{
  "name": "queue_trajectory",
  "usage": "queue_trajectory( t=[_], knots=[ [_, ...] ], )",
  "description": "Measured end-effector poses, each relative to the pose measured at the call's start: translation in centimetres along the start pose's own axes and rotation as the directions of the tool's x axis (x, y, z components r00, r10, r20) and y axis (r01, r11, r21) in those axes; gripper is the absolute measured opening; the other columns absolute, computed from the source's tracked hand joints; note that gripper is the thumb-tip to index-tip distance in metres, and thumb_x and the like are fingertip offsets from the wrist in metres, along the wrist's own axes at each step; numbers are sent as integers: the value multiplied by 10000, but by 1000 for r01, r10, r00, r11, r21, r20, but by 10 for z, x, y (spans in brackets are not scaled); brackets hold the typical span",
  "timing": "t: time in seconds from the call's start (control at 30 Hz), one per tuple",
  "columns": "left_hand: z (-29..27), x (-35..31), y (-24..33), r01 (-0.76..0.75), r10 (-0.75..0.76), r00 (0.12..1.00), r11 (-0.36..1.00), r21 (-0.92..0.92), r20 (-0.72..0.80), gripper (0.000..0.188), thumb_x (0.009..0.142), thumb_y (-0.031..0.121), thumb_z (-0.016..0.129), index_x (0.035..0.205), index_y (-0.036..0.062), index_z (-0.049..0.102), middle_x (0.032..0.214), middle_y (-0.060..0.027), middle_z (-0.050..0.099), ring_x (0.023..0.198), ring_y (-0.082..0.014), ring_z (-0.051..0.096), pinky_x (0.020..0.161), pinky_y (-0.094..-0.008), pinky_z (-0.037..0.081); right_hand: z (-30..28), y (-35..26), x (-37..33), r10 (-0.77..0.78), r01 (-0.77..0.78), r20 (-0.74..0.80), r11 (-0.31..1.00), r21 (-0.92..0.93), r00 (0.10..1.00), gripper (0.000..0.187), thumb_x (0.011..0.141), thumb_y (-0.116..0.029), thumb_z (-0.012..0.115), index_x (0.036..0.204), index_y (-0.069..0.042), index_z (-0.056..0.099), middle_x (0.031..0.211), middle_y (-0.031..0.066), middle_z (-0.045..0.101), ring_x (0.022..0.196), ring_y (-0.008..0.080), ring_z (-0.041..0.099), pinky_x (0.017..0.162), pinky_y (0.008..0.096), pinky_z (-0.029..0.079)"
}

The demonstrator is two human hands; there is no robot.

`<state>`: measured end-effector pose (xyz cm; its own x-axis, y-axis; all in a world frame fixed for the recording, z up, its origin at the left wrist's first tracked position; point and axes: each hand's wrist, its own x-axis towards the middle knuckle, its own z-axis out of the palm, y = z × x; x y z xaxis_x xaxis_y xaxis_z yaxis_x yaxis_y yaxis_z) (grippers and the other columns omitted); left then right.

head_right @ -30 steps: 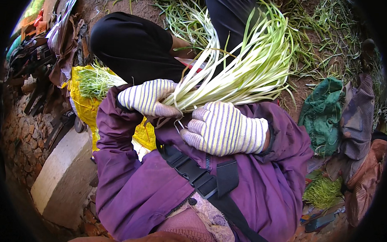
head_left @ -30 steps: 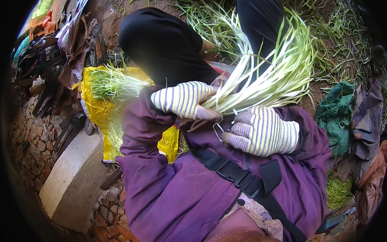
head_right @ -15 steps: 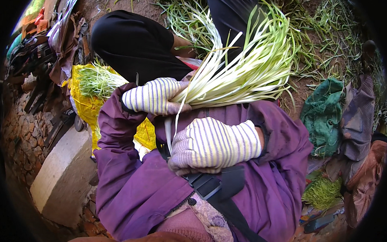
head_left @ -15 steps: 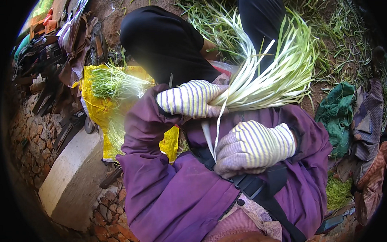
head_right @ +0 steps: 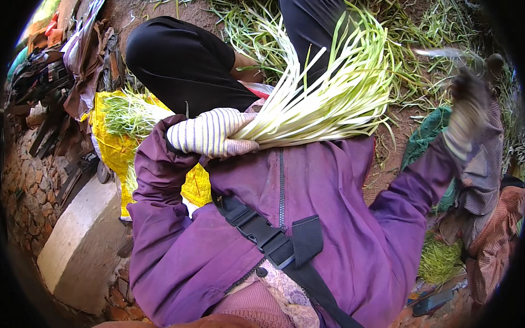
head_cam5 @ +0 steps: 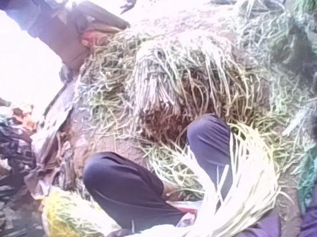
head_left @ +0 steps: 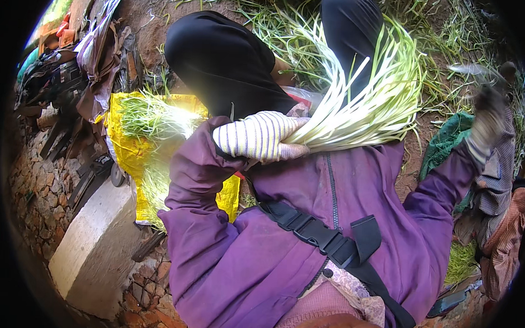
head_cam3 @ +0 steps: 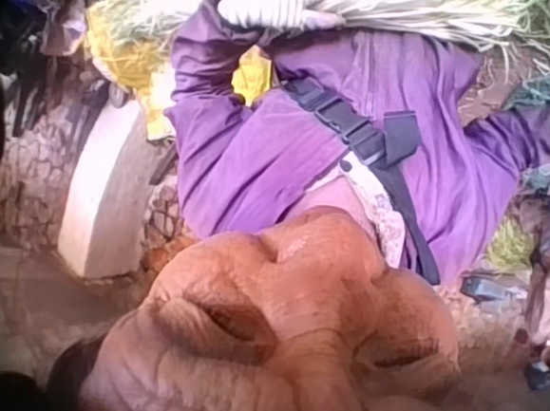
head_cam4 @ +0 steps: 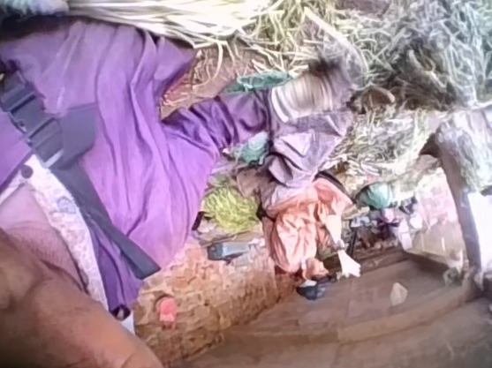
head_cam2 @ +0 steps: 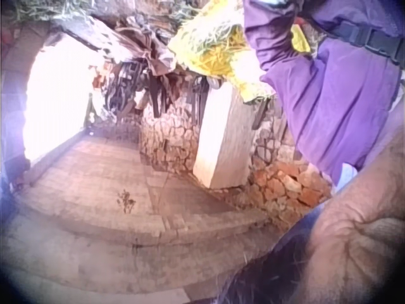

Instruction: The person sits on the ground and gathers long green plant stalks into a bundle. They align the stalks, adjust the bundle with both hands, and place the finished bundle into a yellow sack.

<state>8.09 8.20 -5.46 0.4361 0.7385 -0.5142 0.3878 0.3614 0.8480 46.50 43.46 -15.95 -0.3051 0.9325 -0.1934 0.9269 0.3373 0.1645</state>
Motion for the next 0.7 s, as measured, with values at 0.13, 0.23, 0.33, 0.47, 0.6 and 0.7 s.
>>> queue_trajectory(
  t=[0.13,0.23,0.33,0.47,0.6,0.7],
  knots=[
    [-2,-2,8,32,-32,999,999,12,10,440,945,358,591,1259,53,552,888,-235,646,828,-398,634,745,-436,488,8,-28,-42,-68,8,271,976,217,960,360,971,-393,581,1246,-169,645,1117,169,709,853,148,700,773,367,560],
    [-7,-2,19,142,-138,987,989,-40,81,437,941,342,592,1267,54,553,894,-239,643,833,-403,630,755,-435,485,-38,-73,-91,-124,113,-69,397,911,990,242,923,-192,704,1115,-45,716,973,54,725,867,106,654,773,237,518],
    [-13,3,26,229,-219,965,972,-59,145,448,939,333,594,1288,56,546,894,-235,643,823,-399,631,755,-430,485,-92,-123,-130,-464,443,-298,241,864,834,196,847,-57,749,1040,-38,714,909,65,729,744,148,679,671,275,536],
    [-10,-1,29,166,-154,983,979,-123,100,432,965,317,581,1324,80,537,812,-154,640,654,-256,631,647,-361,494,-121,-184,-151,-786,759,-429,77,646,446,356,793,-154,720,1131,-71,642,884,98,671,746,295,666,624,390,530],
    [-6,-7,19,199,-179,977,959,-200,114,392,979,290,581,1324,107,550,772,-65,625,613,-122,579,604,-299,482,-120,-201,-161,-844,857,-436,52,513,313,300,786,-165,627,1077,-97,655,908,74,671,790,272,667,656,388,539],
    [-2,-5,6,148,-128,986,969,-199,108,409,966,283,598,1322,86,553,792,-36,638,643,-99,576,611,-275,477,-118,-197,-166,-855,901,-442,66,428,272,242,791,-195,588,996,-86,656,916,77,660,822,258,664,675,378,538]
  ],
)
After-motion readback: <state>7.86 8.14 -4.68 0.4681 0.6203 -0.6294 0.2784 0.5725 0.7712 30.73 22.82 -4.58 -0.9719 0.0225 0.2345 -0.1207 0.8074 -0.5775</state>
